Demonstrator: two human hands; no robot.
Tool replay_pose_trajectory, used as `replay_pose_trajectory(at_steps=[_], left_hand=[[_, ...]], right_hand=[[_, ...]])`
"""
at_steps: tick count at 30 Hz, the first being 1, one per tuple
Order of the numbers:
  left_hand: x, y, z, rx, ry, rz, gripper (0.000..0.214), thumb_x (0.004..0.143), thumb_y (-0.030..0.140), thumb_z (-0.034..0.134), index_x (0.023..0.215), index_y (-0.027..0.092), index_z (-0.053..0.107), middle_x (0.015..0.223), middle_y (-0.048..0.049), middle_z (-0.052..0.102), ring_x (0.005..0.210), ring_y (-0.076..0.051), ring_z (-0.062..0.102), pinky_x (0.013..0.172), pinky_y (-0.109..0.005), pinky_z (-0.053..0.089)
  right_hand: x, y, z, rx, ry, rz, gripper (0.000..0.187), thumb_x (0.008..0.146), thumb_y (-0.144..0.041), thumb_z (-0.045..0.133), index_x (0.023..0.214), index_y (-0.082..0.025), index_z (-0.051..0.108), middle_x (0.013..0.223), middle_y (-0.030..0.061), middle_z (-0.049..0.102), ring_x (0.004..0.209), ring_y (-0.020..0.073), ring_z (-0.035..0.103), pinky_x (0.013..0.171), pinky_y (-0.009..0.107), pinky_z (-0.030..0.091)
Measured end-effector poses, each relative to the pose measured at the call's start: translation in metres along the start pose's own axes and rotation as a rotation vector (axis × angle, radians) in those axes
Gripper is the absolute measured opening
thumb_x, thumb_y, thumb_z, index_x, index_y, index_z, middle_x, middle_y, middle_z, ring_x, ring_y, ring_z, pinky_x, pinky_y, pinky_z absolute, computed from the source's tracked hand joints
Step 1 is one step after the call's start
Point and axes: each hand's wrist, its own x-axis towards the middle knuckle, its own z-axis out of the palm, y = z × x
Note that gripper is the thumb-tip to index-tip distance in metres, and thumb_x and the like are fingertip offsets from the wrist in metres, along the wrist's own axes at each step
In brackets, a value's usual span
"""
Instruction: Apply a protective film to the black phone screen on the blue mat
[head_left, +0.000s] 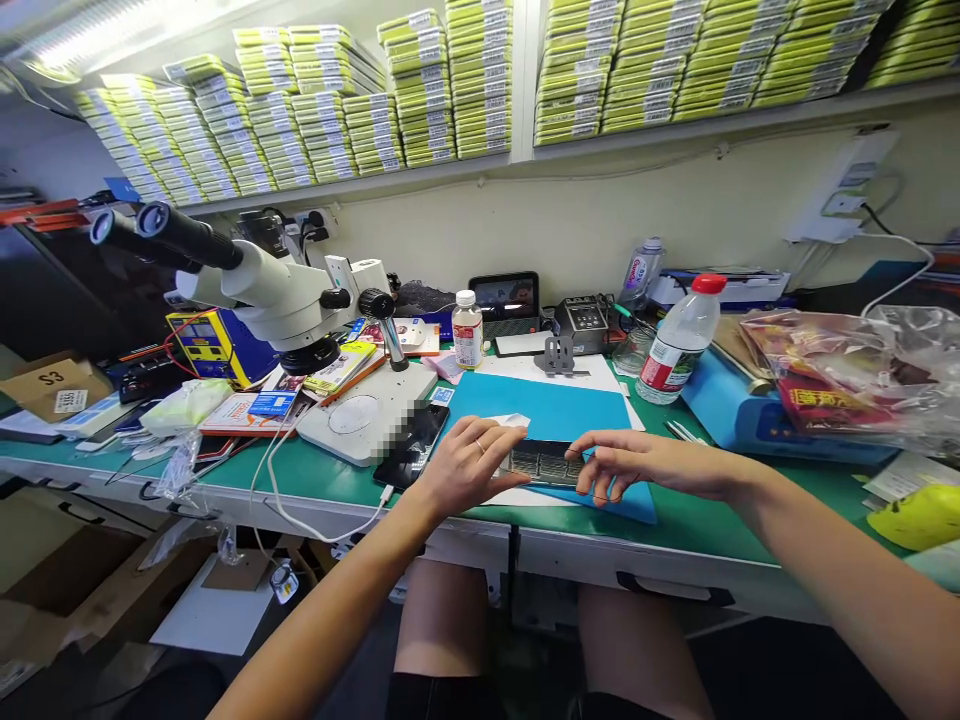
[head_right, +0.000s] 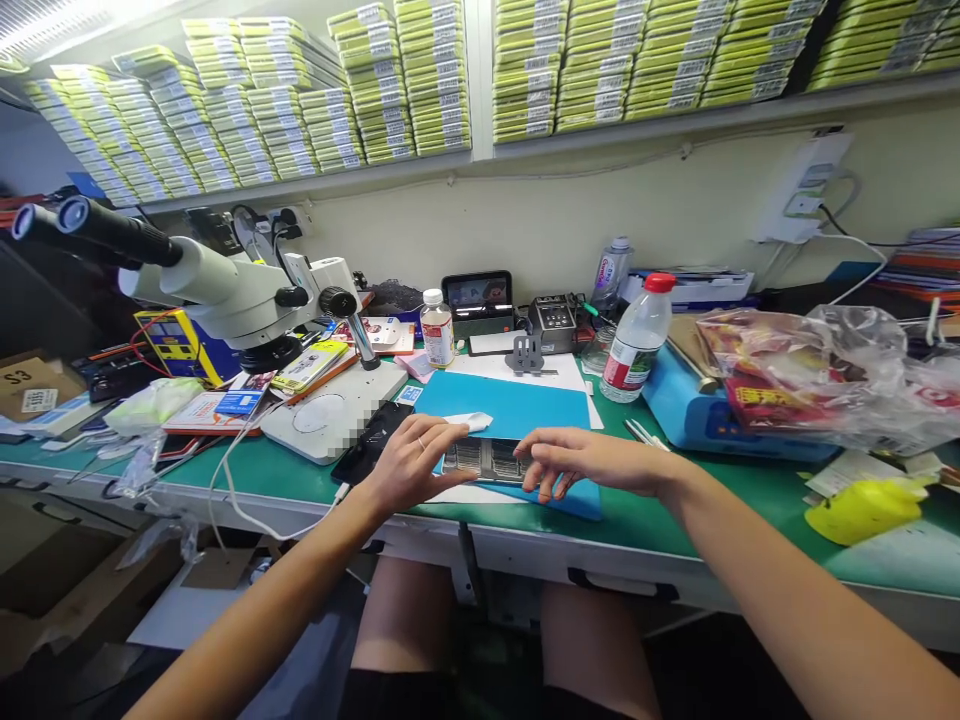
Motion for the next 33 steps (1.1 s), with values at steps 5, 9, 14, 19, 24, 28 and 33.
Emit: replay_pose_trajectory(at_steps=[5,9,14,19,24,28,33], left_hand=[[-0.013,0.000,0.004,-0.044,0.092,-0.019,0.060,0.090,0.058,0.063,0.137,0.024,0.050,0.138,-0.0133,0.060,0.128,-0.030,0.055,0.110,-0.045,0.041],[-0.024,-0.001,0.008,-0.234,0.233,-0.261,0.049,0.094,0.052,0.059,0.132,0.022,0.050,0.125,-0.0121,0.064,0.114,-0.026,0.061,0.099,-0.042,0.049],[-0.024,-0.004,0.013,-0.294,0.051,-0.365,0.049,0.088,0.048,0.068,0.129,0.023,0.057,0.129,-0.0111,0.063,0.122,-0.029,0.056,0.102,-0.044,0.048],[-0.024,-0.008,0.013,-0.321,0.001,-0.354,0.066,0.081,0.046,0.077,0.138,0.023,0.052,0.137,-0.0112,0.059,0.130,-0.031,0.050,0.109,-0.047,0.043],[-0.023,-0.012,0.016,-0.319,-0.051,-0.382,0.074,0.077,0.041,0.081,0.141,0.025,0.049,0.138,-0.0108,0.059,0.131,-0.032,0.050,0.109,-0.048,0.043],[-0.021,-0.012,0.016,-0.331,-0.064,-0.402,0.067,0.080,0.037,0.078,0.140,0.025,0.050,0.135,-0.0105,0.061,0.128,-0.031,0.052,0.108,-0.046,0.044],[-0.020,-0.010,0.014,-0.347,-0.074,-0.403,0.060,0.084,0.034,0.074,0.138,0.024,0.052,0.135,-0.0094,0.061,0.128,-0.030,0.052,0.109,-0.045,0.043]], right_hand=[[-0.001,0.007,0.004,-0.208,0.168,-0.016,0.064,0.085,-0.064,0.062,0.135,-0.025,0.055,0.117,0.0090,0.073,0.106,0.0285,0.068,0.096,0.043,0.052],[0.007,0.020,0.008,-0.569,0.473,-0.135,0.068,0.082,-0.064,0.066,0.136,-0.026,0.056,0.133,0.0109,0.065,0.124,0.0350,0.058,0.105,0.051,0.046],[0.028,0.044,0.018,-0.715,0.609,-0.356,0.058,0.086,-0.058,0.064,0.134,-0.026,0.058,0.132,0.0121,0.064,0.126,0.0340,0.054,0.103,0.053,0.047],[0.040,0.060,0.026,-0.692,0.677,-0.460,0.057,0.086,-0.055,0.066,0.134,-0.026,0.056,0.129,0.0131,0.065,0.122,0.0340,0.056,0.102,0.055,0.048],[0.044,0.066,0.026,-0.685,0.650,-0.415,0.063,0.086,-0.059,0.065,0.139,-0.028,0.052,0.132,0.0128,0.063,0.124,0.0354,0.056,0.103,0.057,0.047],[0.046,0.067,0.025,-0.709,0.630,-0.388,0.068,0.086,-0.060,0.064,0.143,-0.027,0.048,0.134,0.0126,0.062,0.125,0.0348,0.056,0.102,0.055,0.049],[0.045,0.065,0.027,-0.735,0.578,-0.361,0.073,0.086,-0.060,0.064,0.147,-0.026,0.043,0.136,0.0131,0.061,0.124,0.0340,0.057,0.101,0.052,0.050]])
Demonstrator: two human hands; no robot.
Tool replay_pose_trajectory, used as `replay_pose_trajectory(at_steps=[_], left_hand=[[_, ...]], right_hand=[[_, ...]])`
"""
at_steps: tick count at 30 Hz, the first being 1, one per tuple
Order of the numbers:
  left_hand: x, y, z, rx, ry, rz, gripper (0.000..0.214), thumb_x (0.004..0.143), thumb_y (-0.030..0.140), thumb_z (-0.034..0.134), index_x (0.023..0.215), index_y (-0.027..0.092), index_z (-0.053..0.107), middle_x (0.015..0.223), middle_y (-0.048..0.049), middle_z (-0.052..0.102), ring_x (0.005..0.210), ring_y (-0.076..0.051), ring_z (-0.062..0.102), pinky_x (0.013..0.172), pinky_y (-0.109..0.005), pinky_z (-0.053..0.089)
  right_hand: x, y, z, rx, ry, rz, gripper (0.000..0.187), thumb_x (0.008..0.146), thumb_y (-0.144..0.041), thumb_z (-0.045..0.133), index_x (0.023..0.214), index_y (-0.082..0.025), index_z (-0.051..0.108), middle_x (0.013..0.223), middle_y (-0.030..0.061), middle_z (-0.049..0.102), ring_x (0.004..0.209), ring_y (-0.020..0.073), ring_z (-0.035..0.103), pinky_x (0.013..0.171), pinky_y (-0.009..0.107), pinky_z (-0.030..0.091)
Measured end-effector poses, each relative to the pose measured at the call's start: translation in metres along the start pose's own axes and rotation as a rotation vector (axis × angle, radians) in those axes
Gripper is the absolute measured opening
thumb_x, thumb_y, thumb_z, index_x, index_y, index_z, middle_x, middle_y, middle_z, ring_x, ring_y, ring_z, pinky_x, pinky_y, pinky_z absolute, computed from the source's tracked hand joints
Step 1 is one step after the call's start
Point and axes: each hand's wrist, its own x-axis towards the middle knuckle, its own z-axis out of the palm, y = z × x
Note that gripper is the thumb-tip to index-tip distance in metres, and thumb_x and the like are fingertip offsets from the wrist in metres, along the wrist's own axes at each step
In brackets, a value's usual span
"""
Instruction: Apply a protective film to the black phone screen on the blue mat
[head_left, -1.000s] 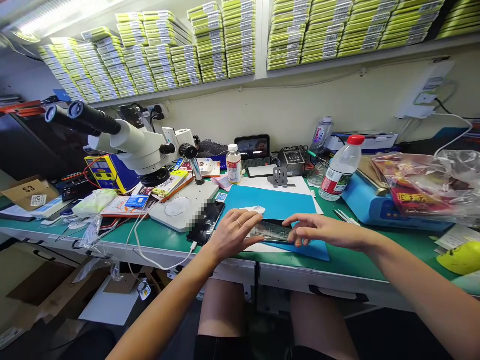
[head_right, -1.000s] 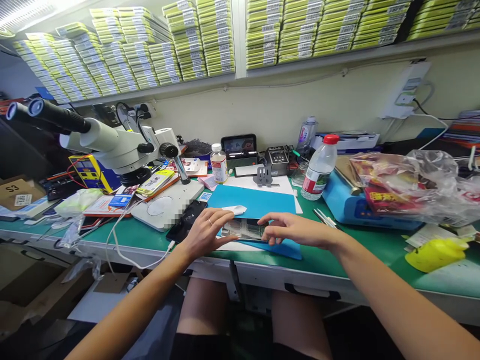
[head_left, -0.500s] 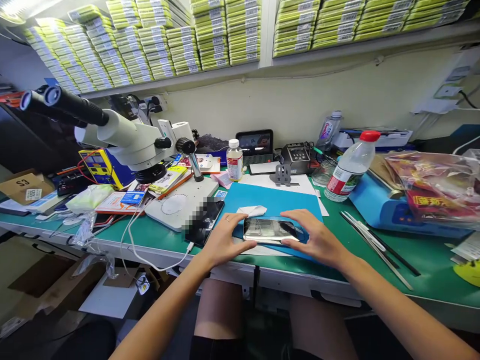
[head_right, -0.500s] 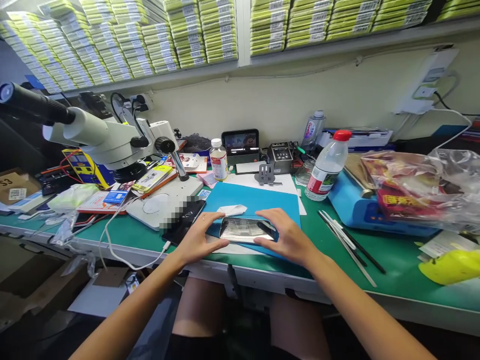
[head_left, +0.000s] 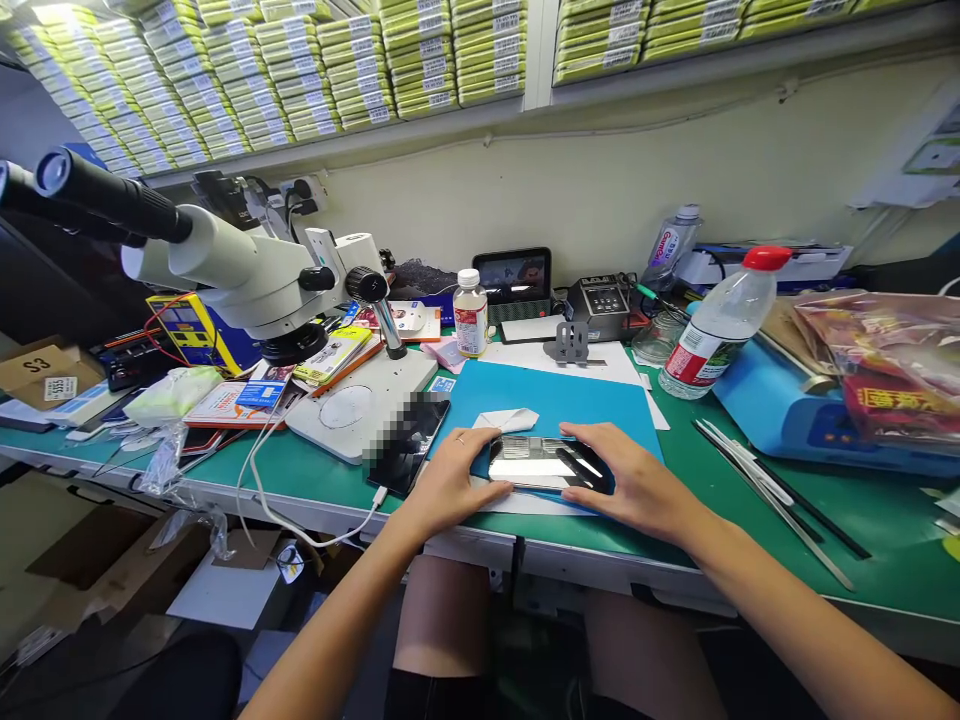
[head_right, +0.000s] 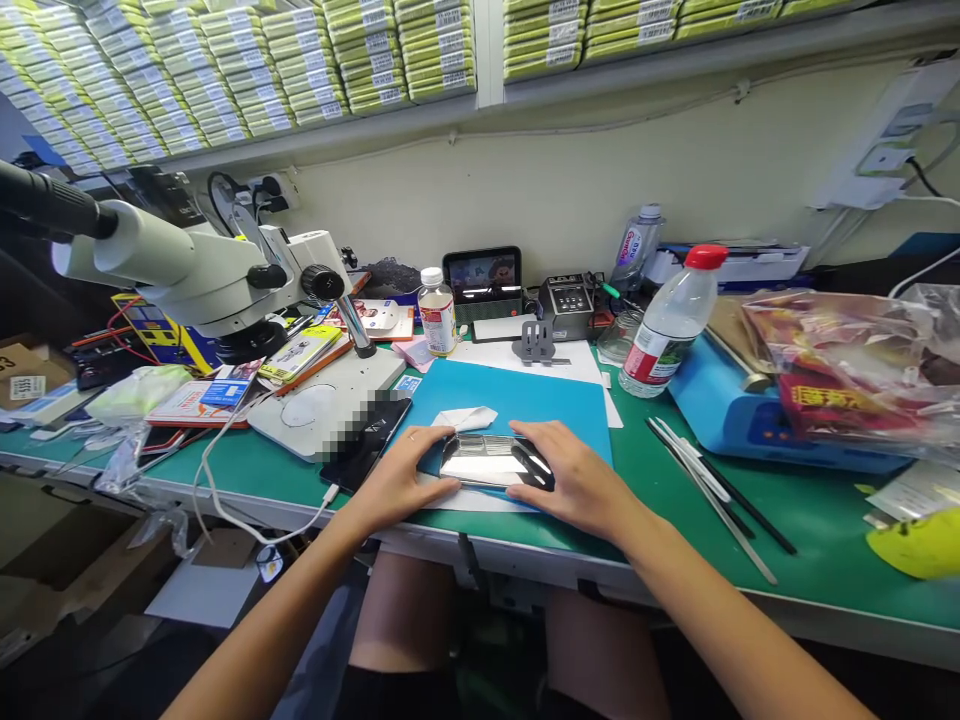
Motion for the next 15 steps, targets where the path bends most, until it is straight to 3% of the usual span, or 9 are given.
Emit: replay_pose_trajectory(at_steps=[15], left_hand=[[0.004,-0.001,0.004,-0.037,0.018,-0.052,0.061,0.077,0.031,0.079,0.134,0.025,0.057,0.135,-0.0074,0.062,0.128,-0.030,0.052,0.109,-0.045,0.044]], right_hand=[[-0.004,-0.006,-0.011,0.027,-0.071,0.169,0.087,0.080,-0.066,0.067,0.152,-0.027,0.035,0.140,0.0133,0.057,0.131,0.0366,0.050,0.106,0.054,0.045]])
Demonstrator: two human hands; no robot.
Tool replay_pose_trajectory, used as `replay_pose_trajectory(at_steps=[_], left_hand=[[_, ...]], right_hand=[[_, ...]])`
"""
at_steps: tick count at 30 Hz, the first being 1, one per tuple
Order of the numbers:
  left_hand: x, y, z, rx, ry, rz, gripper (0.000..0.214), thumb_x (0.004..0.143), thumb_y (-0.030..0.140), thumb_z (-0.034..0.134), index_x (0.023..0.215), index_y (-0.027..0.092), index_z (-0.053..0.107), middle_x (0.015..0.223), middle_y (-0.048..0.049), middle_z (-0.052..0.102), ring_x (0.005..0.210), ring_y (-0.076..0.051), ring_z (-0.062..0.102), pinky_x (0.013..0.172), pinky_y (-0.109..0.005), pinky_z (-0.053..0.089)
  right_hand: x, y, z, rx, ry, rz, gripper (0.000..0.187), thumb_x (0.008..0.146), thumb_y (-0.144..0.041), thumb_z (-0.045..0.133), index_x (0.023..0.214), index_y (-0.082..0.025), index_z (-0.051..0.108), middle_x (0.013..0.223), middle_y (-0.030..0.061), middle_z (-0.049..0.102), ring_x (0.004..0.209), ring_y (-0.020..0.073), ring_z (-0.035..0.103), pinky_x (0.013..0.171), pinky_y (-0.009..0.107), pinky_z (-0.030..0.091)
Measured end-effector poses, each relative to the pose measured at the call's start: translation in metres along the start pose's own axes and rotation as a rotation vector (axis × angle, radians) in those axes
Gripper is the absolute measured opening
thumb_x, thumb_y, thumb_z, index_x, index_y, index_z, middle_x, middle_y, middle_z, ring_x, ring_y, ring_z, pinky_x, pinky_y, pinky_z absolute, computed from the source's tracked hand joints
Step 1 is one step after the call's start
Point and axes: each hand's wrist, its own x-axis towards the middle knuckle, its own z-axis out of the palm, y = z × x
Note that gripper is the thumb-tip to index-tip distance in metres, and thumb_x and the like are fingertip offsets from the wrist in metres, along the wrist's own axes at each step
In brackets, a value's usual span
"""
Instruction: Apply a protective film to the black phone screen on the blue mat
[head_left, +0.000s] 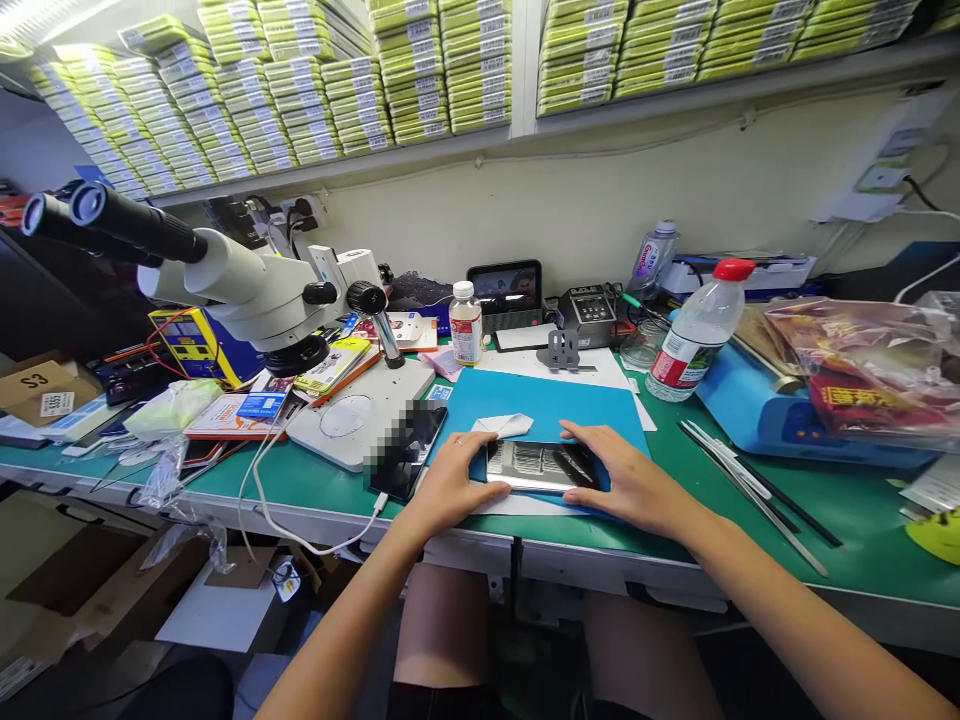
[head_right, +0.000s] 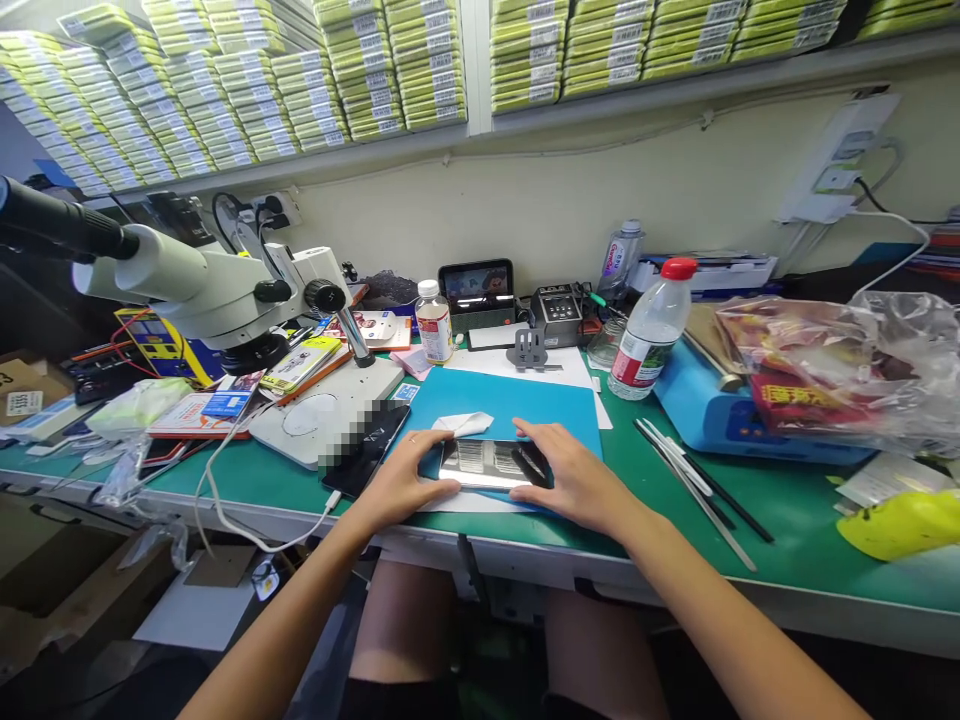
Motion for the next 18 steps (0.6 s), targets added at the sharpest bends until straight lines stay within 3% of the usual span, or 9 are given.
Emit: replay_pose_trajectory(at_steps=[7,18], left_hand=[[-0.001,-0.001,0.002,-0.004,-0.001,-0.008,0.061,0.077,0.029,0.078,0.134,0.025,0.056,0.134,-0.0075,0.062,0.129,-0.030,0.051,0.111,-0.046,0.042],[0.000,0.001,0.000,0.000,-0.034,-0.022,0.061,0.078,0.030,0.078,0.135,0.024,0.056,0.138,-0.0074,0.060,0.131,-0.030,0.049,0.112,-0.046,0.039]], right_hand=[[-0.011,0.010,-0.012,0.070,-0.068,0.064,0.086,0.083,-0.066,0.063,0.154,-0.027,0.032,0.143,0.0124,0.054,0.134,0.0355,0.049,0.110,0.052,0.042],[-0.010,0.012,-0.009,0.089,-0.073,0.077,0.083,0.084,-0.067,0.062,0.151,-0.024,0.038,0.146,0.0134,0.050,0.136,0.0367,0.046,0.110,0.054,0.042]])
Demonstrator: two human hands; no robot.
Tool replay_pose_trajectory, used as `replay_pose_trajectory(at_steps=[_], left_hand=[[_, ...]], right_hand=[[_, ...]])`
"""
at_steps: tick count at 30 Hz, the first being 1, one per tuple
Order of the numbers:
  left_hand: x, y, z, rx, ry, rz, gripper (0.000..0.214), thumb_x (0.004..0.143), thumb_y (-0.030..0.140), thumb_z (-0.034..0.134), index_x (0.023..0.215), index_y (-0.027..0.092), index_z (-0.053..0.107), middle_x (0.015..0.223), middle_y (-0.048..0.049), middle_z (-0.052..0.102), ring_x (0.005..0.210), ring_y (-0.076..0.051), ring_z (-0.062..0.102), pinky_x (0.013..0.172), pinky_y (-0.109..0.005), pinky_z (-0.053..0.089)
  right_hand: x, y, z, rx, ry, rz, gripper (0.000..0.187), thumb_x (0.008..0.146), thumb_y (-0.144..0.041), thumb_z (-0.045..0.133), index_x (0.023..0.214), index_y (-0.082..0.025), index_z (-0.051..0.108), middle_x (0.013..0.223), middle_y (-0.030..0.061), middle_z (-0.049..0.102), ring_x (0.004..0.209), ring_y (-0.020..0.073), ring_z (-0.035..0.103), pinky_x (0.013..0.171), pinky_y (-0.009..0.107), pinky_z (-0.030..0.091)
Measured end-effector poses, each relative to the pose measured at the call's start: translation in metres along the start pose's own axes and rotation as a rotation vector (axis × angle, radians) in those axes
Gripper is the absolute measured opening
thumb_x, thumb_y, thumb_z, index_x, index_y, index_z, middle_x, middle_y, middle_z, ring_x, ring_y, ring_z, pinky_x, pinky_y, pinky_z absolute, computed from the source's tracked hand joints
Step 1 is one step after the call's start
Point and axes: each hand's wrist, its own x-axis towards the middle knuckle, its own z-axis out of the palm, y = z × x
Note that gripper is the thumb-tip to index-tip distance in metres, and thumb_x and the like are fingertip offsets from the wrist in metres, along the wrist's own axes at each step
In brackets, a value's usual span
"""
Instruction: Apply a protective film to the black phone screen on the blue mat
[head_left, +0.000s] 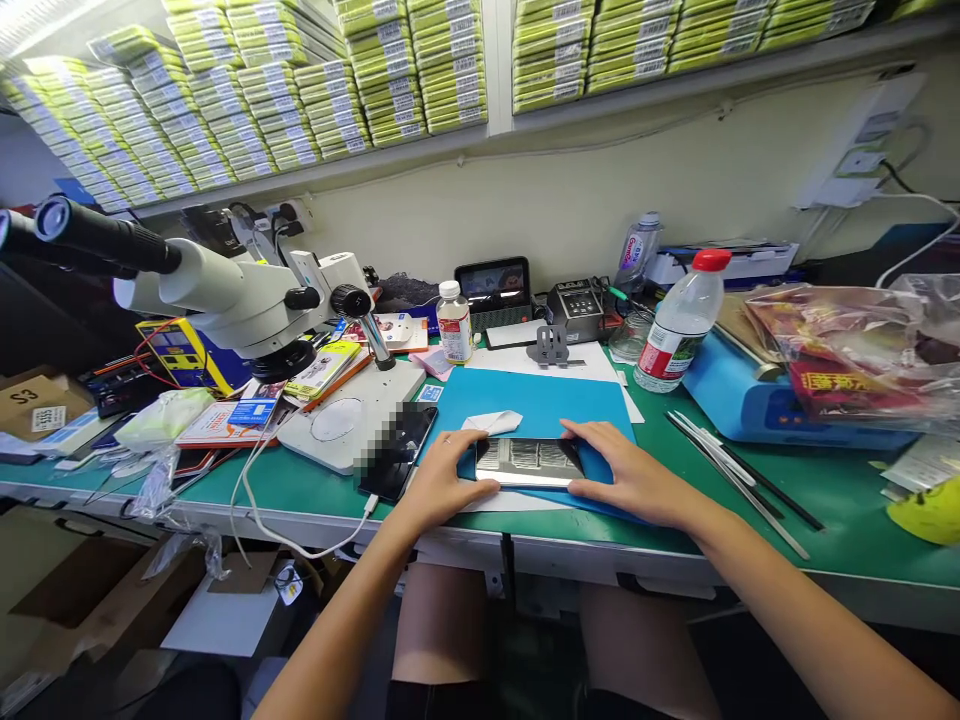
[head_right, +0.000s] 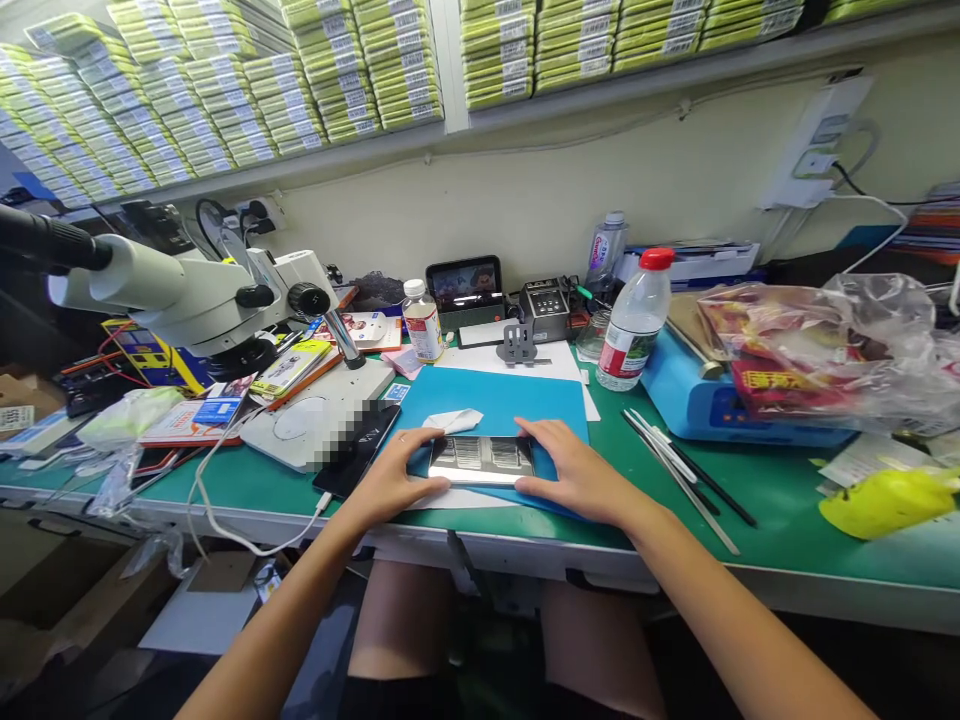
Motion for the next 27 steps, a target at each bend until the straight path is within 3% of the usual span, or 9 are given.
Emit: replay_pose_trajectory(at_steps=[8,13,18,27], left_hand=[[-0.0045,0.0004,-0.0006,-0.012,0.009,0.008,0.063,0.080,0.032,0.076,0.139,0.024,0.053,0.140,-0.0085,0.058,0.132,-0.030,0.049,0.112,-0.045,0.039],[-0.0082,-0.0020,-0.0028,-0.075,0.030,-0.056,0.069,0.078,0.031,0.078,0.141,0.021,0.052,0.141,-0.0125,0.056,0.134,-0.031,0.050,0.114,-0.045,0.038],[-0.0089,-0.0033,-0.0059,-0.151,0.043,-0.066,0.068,0.077,0.028,0.079,0.139,0.021,0.054,0.140,-0.0116,0.058,0.133,-0.030,0.052,0.115,-0.044,0.038],[-0.0096,-0.0009,-0.0072,-0.130,0.043,-0.052,0.062,0.079,0.027,0.076,0.137,0.022,0.056,0.139,-0.0093,0.060,0.132,-0.029,0.052,0.114,-0.043,0.039]], right_hand=[[-0.0009,0.0050,-0.0010,0.009,0.000,-0.022,0.082,0.085,-0.065,0.061,0.152,-0.025,0.036,0.150,0.0127,0.046,0.138,0.0354,0.043,0.114,0.052,0.039],[-0.0018,0.0076,-0.0007,0.017,0.011,-0.036,0.079,0.086,-0.064,0.060,0.152,-0.026,0.037,0.150,0.0124,0.047,0.138,0.0354,0.045,0.113,0.052,0.040],[0.0000,0.0098,0.0004,0.006,0.026,-0.045,0.079,0.085,-0.066,0.062,0.151,-0.030,0.038,0.148,0.0111,0.050,0.135,0.0358,0.048,0.110,0.052,0.044],[0.0039,0.0046,0.0022,-0.021,0.036,-0.063,0.076,0.085,-0.067,0.060,0.148,-0.027,0.045,0.147,0.0121,0.053,0.135,0.0368,0.049,0.110,0.054,0.044]])
